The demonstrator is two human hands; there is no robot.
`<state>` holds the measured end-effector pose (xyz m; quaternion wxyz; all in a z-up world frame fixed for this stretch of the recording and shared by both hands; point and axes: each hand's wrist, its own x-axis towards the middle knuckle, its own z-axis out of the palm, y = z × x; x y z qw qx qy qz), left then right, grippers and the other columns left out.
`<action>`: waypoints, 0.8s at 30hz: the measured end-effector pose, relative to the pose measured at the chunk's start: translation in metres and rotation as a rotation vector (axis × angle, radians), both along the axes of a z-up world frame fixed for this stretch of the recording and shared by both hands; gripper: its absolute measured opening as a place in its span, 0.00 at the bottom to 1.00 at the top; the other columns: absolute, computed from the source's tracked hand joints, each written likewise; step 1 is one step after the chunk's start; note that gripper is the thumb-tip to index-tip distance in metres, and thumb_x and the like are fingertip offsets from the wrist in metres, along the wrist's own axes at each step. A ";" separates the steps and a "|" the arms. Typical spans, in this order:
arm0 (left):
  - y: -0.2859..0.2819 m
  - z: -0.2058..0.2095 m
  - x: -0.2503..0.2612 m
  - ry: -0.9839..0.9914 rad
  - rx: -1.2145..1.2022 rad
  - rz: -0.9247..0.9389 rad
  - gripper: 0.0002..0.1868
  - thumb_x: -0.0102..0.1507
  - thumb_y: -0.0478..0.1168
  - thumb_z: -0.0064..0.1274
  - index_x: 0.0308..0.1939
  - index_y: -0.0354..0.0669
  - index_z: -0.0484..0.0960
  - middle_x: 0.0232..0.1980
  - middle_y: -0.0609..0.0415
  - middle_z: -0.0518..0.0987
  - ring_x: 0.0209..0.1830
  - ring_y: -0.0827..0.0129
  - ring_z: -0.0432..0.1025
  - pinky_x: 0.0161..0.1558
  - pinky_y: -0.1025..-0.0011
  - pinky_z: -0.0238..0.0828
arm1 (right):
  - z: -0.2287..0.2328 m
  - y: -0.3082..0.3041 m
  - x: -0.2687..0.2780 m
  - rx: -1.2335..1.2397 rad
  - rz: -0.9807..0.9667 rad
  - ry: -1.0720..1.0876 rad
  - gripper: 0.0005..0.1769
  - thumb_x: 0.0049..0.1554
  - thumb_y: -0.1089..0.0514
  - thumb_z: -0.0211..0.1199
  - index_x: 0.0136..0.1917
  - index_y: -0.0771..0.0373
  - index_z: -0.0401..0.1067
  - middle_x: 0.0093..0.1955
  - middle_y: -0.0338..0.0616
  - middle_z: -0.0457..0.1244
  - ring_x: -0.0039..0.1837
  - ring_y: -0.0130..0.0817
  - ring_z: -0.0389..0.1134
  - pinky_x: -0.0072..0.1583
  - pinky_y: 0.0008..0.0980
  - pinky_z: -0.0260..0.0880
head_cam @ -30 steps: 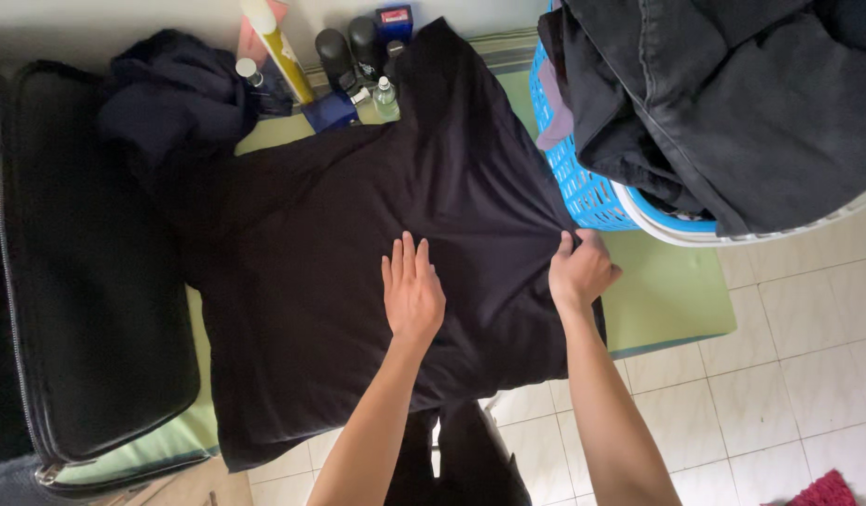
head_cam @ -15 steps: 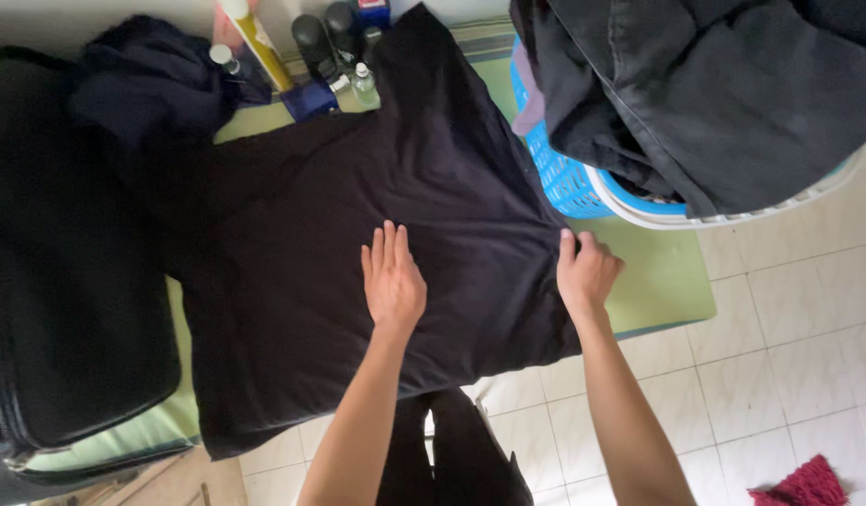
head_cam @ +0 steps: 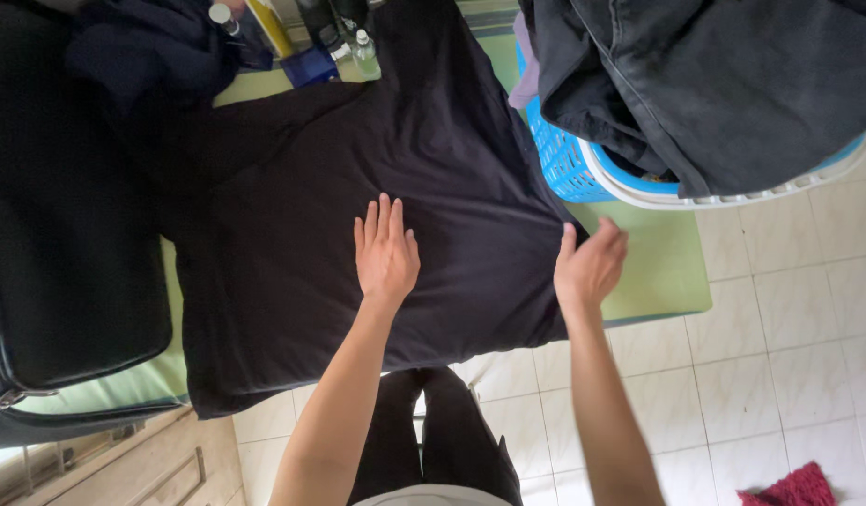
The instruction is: The person folds a dark-colored shirt on a table next to an open suitcase and a laundry basket. They smooth and align the shirt, fold the sleeves and sides, then fold it into a compact rectangle.
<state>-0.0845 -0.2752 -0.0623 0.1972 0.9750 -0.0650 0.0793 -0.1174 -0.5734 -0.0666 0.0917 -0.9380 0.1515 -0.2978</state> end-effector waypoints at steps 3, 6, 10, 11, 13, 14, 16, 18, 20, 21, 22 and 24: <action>-0.001 0.002 0.004 -0.018 0.003 -0.004 0.28 0.69 0.42 0.45 0.72 0.32 0.67 0.76 0.37 0.65 0.77 0.44 0.57 0.75 0.43 0.49 | 0.006 0.010 -0.025 0.176 -0.201 0.258 0.20 0.64 0.44 0.62 0.48 0.65 0.71 0.43 0.55 0.68 0.47 0.59 0.70 0.47 0.55 0.67; -0.008 0.008 -0.005 -0.049 0.014 -0.025 0.28 0.68 0.41 0.47 0.71 0.32 0.68 0.76 0.38 0.66 0.77 0.44 0.58 0.74 0.41 0.49 | 0.004 0.018 -0.048 0.152 -0.212 0.350 0.17 0.65 0.46 0.60 0.47 0.62 0.72 0.41 0.53 0.68 0.46 0.57 0.70 0.47 0.56 0.68; -0.042 0.015 -0.046 0.001 -0.055 -0.217 0.27 0.65 0.41 0.50 0.68 0.39 0.70 0.75 0.42 0.67 0.78 0.47 0.59 0.75 0.41 0.50 | -0.004 0.016 -0.060 0.057 -0.165 0.339 0.15 0.67 0.48 0.59 0.48 0.62 0.72 0.39 0.52 0.69 0.43 0.56 0.71 0.46 0.54 0.68; -0.053 0.016 -0.055 -0.004 -0.040 -0.240 0.27 0.66 0.41 0.50 0.69 0.40 0.70 0.75 0.42 0.67 0.78 0.47 0.58 0.75 0.42 0.49 | -0.006 0.015 -0.064 0.056 -0.149 0.320 0.15 0.67 0.48 0.58 0.49 0.63 0.72 0.39 0.52 0.69 0.42 0.56 0.70 0.45 0.54 0.68; -0.070 0.014 -0.065 -0.012 -0.015 -0.285 0.28 0.68 0.43 0.49 0.72 0.42 0.69 0.77 0.43 0.65 0.78 0.48 0.57 0.75 0.42 0.48 | -0.009 0.010 -0.072 0.051 -0.117 0.286 0.15 0.67 0.48 0.57 0.49 0.63 0.71 0.39 0.52 0.69 0.39 0.56 0.70 0.42 0.53 0.68; -0.072 0.011 -0.066 0.023 0.001 -0.286 0.28 0.67 0.44 0.48 0.72 0.43 0.69 0.77 0.44 0.64 0.78 0.49 0.56 0.75 0.42 0.48 | -0.012 0.006 -0.076 0.043 -0.115 0.321 0.16 0.68 0.48 0.56 0.47 0.62 0.71 0.37 0.52 0.68 0.39 0.56 0.70 0.41 0.53 0.68; -0.073 0.005 -0.066 0.094 0.033 -0.283 0.29 0.67 0.46 0.47 0.72 0.44 0.68 0.78 0.45 0.62 0.79 0.50 0.55 0.74 0.42 0.46 | -0.018 0.000 -0.082 0.028 -0.108 0.393 0.18 0.68 0.46 0.56 0.44 0.60 0.69 0.34 0.51 0.68 0.37 0.56 0.70 0.39 0.53 0.68; -0.071 0.001 -0.066 0.121 0.038 -0.284 0.29 0.68 0.47 0.45 0.73 0.44 0.67 0.79 0.46 0.60 0.80 0.51 0.53 0.75 0.43 0.45 | -0.019 -0.014 -0.084 0.059 -0.134 0.427 0.17 0.70 0.47 0.54 0.45 0.61 0.69 0.33 0.51 0.67 0.37 0.56 0.70 0.39 0.53 0.67; -0.071 -0.001 -0.066 0.137 0.055 -0.280 0.29 0.69 0.47 0.43 0.74 0.45 0.66 0.80 0.48 0.59 0.80 0.52 0.52 0.75 0.44 0.44 | -0.019 -0.023 -0.085 0.075 -0.156 0.431 0.17 0.71 0.48 0.52 0.46 0.62 0.68 0.31 0.52 0.66 0.36 0.56 0.70 0.38 0.54 0.67; -0.072 -0.001 -0.067 0.141 0.068 -0.275 0.29 0.69 0.47 0.43 0.74 0.46 0.66 0.80 0.48 0.59 0.80 0.52 0.52 0.75 0.44 0.44 | -0.017 -0.024 -0.085 0.074 -0.167 0.421 0.17 0.71 0.49 0.52 0.46 0.62 0.68 0.31 0.51 0.66 0.36 0.57 0.70 0.38 0.54 0.66; -0.072 -0.001 -0.068 0.145 0.082 -0.271 0.29 0.69 0.47 0.42 0.75 0.46 0.65 0.80 0.49 0.58 0.80 0.52 0.51 0.75 0.44 0.44 | -0.013 -0.024 -0.085 0.072 -0.177 0.411 0.16 0.71 0.50 0.51 0.47 0.63 0.67 0.30 0.51 0.66 0.36 0.57 0.70 0.37 0.54 0.66; -0.072 -0.001 -0.067 0.133 0.066 -0.276 0.29 0.69 0.47 0.42 0.74 0.46 0.66 0.80 0.49 0.58 0.80 0.52 0.51 0.75 0.44 0.43 | -0.003 -0.019 -0.081 0.101 -0.207 0.487 0.15 0.70 0.49 0.54 0.47 0.61 0.69 0.35 0.51 0.67 0.40 0.56 0.70 0.42 0.53 0.68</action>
